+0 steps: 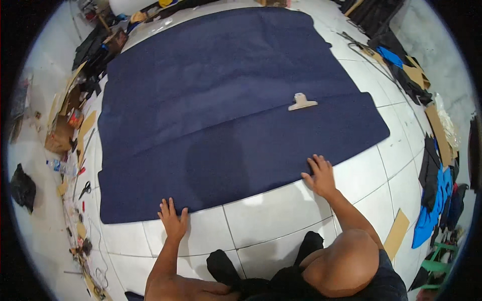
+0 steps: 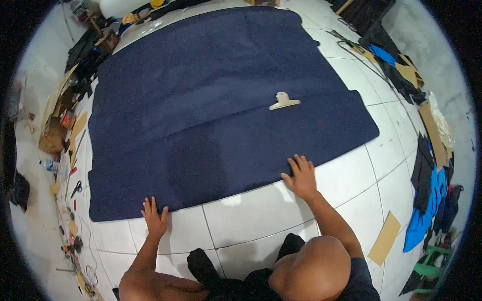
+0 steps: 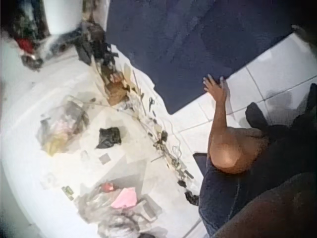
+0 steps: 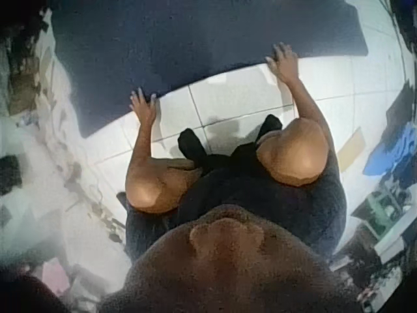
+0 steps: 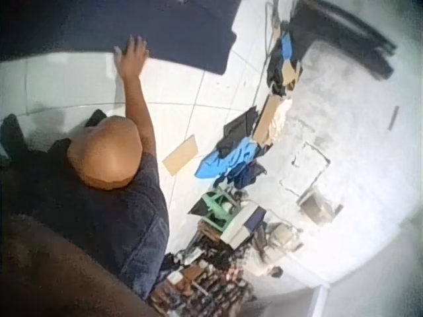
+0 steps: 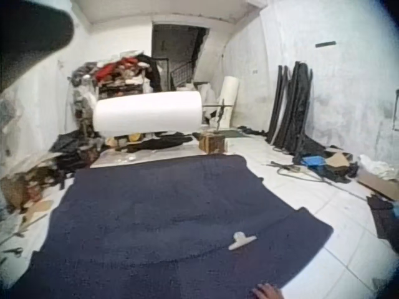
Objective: The person aligns and smooths a large piece of blue fabric on a tiled floor, repositioning a metal clip to hold the layers and using a marking tool to draw a line along the edge before folding it.
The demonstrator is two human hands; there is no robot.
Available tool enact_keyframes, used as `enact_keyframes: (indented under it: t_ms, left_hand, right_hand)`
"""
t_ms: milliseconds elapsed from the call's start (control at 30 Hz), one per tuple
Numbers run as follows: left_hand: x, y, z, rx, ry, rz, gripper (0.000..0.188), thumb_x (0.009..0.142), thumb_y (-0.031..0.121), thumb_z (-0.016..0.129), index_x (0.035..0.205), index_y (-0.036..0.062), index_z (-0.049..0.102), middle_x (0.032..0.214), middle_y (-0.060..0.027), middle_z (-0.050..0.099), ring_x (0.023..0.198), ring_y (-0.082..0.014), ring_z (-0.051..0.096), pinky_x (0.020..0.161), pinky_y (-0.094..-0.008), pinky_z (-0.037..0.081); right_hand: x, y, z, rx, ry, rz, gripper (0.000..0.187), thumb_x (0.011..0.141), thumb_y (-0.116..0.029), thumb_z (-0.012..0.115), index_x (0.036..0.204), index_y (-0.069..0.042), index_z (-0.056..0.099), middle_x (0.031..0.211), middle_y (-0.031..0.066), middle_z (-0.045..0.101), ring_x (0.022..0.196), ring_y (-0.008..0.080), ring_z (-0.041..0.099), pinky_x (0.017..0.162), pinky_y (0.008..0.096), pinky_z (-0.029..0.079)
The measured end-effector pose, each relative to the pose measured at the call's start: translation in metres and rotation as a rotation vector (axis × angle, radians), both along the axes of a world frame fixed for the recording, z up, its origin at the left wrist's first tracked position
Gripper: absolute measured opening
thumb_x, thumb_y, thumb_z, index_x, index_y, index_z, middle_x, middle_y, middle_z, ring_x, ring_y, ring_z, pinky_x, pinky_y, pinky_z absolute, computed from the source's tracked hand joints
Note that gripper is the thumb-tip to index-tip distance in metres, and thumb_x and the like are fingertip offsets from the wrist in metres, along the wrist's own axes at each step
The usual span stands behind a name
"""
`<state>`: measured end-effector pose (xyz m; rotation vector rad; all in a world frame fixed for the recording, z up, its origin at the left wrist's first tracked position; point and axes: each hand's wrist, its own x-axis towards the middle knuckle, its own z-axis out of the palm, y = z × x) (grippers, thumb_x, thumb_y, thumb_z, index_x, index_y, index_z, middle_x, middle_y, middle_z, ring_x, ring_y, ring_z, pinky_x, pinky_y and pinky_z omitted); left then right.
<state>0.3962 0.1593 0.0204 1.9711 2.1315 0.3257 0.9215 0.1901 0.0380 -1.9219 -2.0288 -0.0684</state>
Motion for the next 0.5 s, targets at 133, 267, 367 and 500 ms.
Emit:
enact_keyframes:
  t_ms: [133, 267, 367, 500]
  left_hand:
    - [-0.004, 0.011, -0.012, -0.249, 0.025, 0.016, 0.076, 0.091, 0.043, 0.049, 0.144, -0.0012, 0.018, 0.15, -0.0288, 0.01, 0.138, -0.0461, 0.007, 0.109, -0.0596, 0.004]
    - [-0.021, 0.008, -0.027, -0.083, -0.096, 0.022, 0.067, 0.092, 0.04, 0.05, 0.139, -0.0042, 0.031, 0.146, -0.0301, 0.021, 0.137, -0.0438, 0.016, 0.11, -0.055, 0.011]
    - [-0.064, 0.001, -0.033, 0.376, -0.132, 0.427, 0.065, 0.09, 0.042, 0.054, 0.129, -0.0076, 0.042, 0.13, -0.0288, 0.043, 0.123, -0.0407, 0.038, 0.103, -0.0513, 0.028]
    - [-0.142, 0.005, -0.037, 0.258, -1.067, 1.063, 0.056, 0.087, 0.041, 0.061, 0.12, -0.0031, 0.049, 0.095, -0.0165, 0.058, 0.077, -0.0303, 0.058, 0.065, -0.041, 0.051]
  right_hand:
    - [0.007, 0.018, 0.0, -0.245, 0.048, -0.035, 0.057, 0.085, -0.05, 0.055, 0.12, -0.004, 0.057, 0.126, 0.0196, 0.05, 0.119, 0.0367, 0.045, 0.102, 0.052, 0.029]
    - [0.019, 0.013, 0.012, -0.178, 0.105, 0.007, 0.055, 0.083, -0.046, 0.06, 0.114, 0.0, 0.059, 0.118, 0.0201, 0.055, 0.113, 0.0358, 0.05, 0.096, 0.051, 0.037]
    - [0.03, 0.0, 0.01, 0.274, 0.263, -0.46, 0.046, 0.078, -0.039, 0.071, 0.092, 0.003, 0.059, 0.087, 0.0169, 0.064, 0.077, 0.0308, 0.063, 0.065, 0.0419, 0.052]
    - [0.058, 0.005, -0.01, -0.289, 1.405, -0.968, 0.065, 0.077, -0.056, 0.068, 0.093, 0.006, 0.054, 0.067, 0.0112, 0.056, 0.051, 0.0172, 0.057, 0.038, 0.0282, 0.044]
